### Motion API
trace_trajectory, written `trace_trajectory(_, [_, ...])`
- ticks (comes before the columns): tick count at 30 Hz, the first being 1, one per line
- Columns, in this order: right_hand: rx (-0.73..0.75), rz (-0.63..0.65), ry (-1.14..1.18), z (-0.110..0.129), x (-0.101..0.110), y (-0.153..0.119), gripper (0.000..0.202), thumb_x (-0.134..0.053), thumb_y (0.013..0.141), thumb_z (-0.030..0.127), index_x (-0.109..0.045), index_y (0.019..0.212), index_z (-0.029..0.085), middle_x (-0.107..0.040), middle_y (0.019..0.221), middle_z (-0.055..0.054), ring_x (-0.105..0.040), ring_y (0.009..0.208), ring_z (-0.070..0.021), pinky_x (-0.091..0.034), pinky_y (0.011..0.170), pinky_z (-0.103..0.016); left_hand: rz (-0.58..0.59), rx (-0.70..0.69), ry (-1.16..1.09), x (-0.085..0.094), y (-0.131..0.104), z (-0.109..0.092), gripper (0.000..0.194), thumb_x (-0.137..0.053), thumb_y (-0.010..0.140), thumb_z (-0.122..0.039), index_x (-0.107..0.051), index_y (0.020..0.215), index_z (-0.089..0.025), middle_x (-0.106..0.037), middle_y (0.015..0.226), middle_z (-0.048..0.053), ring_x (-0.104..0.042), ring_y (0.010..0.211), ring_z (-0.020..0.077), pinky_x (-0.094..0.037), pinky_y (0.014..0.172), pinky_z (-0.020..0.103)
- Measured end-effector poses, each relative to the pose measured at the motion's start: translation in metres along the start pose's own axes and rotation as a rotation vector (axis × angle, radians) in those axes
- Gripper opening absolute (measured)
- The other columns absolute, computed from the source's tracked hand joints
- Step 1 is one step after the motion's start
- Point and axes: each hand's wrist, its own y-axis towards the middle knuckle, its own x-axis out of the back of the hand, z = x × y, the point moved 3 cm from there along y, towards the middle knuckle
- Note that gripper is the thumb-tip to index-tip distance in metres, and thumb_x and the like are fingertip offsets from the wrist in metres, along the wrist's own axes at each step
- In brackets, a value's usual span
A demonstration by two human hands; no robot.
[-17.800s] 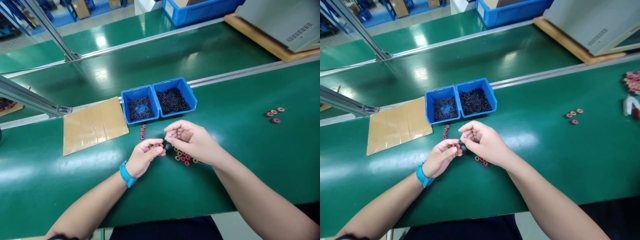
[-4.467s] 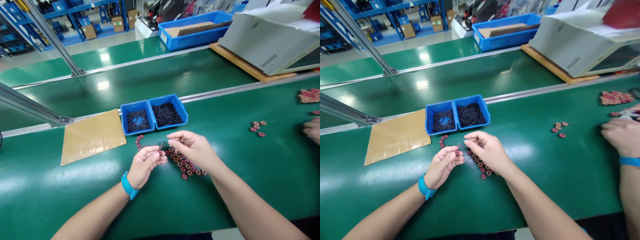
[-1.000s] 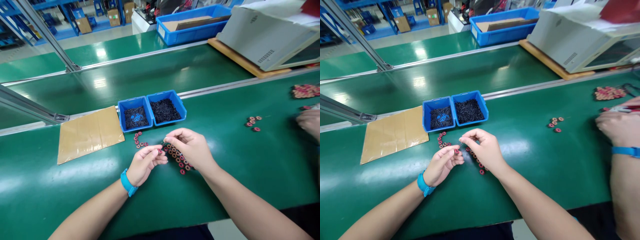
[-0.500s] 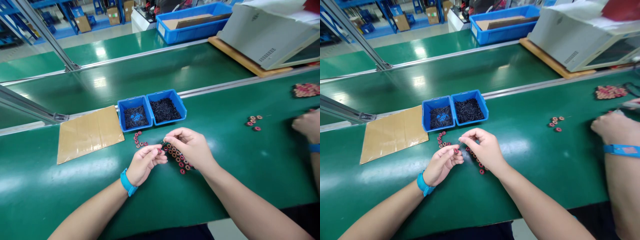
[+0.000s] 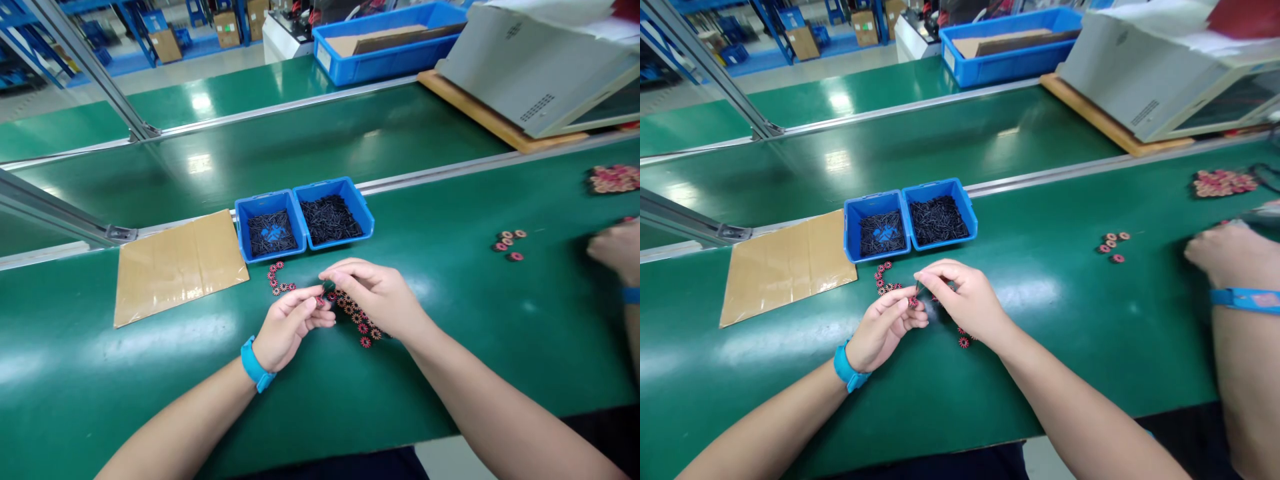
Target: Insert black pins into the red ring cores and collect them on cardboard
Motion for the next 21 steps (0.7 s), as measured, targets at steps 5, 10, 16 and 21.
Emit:
trace_trajectory(5, [0.010, 0.010, -0.030, -0.0053, 0.0002, 0.0011, 0.016, -0.056, 0.080, 0.033, -0.067, 0.082, 0.021, -0.069, 0.090, -0.006, -0.063, 0.087, -0.0181, -0.050, 0.080, -0.034, -0.022, 0.001, 0.007, 0.0017, 0.0001, -0.0001, 0.027, -0.073, 0.069, -0.028, -0.069, 0.093, -0.016, -0.071, 0.077, 0.005, -0.067, 0.067, 0.0150, -0.051, 0.071, 0.031])
trace_trajectory(10, [0.003, 0.035, -0.039, -0.0092, -0.0016, 0.0011, 0.011, -0.060, 0.077, 0.031, -0.064, 0.074, 0.021, -0.067, 0.091, -0.006, -0.062, 0.088, -0.0191, -0.050, 0.079, -0.036, -0.022, -0.008, 0.021, 0.0017, 0.0006, 0.0001, 0.026, -0.072, 0.069, -0.028, -0.069, 0.092, -0.016, -0.071, 0.078, 0.004, -0.067, 0.067, 0.0145, -0.050, 0.071, 0.030])
trace_trajectory(16, [0.066, 0.074, -0.043, -0.0073, -0.0028, 0.0015, 0.012, -0.058, 0.079, 0.027, -0.065, 0.071, 0.021, -0.067, 0.095, -0.007, -0.062, 0.091, -0.0181, -0.049, 0.084, -0.037, -0.038, -0.003, 0.020, 0.0012, 0.0005, -0.0007, 0.028, -0.074, 0.067, -0.030, -0.070, 0.090, -0.016, -0.071, 0.077, 0.004, -0.067, 0.066, 0.0144, -0.050, 0.070, 0.029])
trace_trajectory(21, [0.103, 0.078, -0.029, -0.0078, -0.0027, 0.0015, 0.014, -0.056, 0.081, 0.028, -0.068, 0.079, 0.021, -0.068, 0.097, -0.006, -0.063, 0.093, -0.0183, -0.050, 0.085, -0.037, -0.034, -0.003, 0.011, 0.0019, 0.0011, 0.0000, 0.027, -0.074, 0.068, -0.029, -0.069, 0.091, -0.016, -0.071, 0.077, 0.004, -0.067, 0.067, 0.0145, -0.050, 0.071, 0.030])
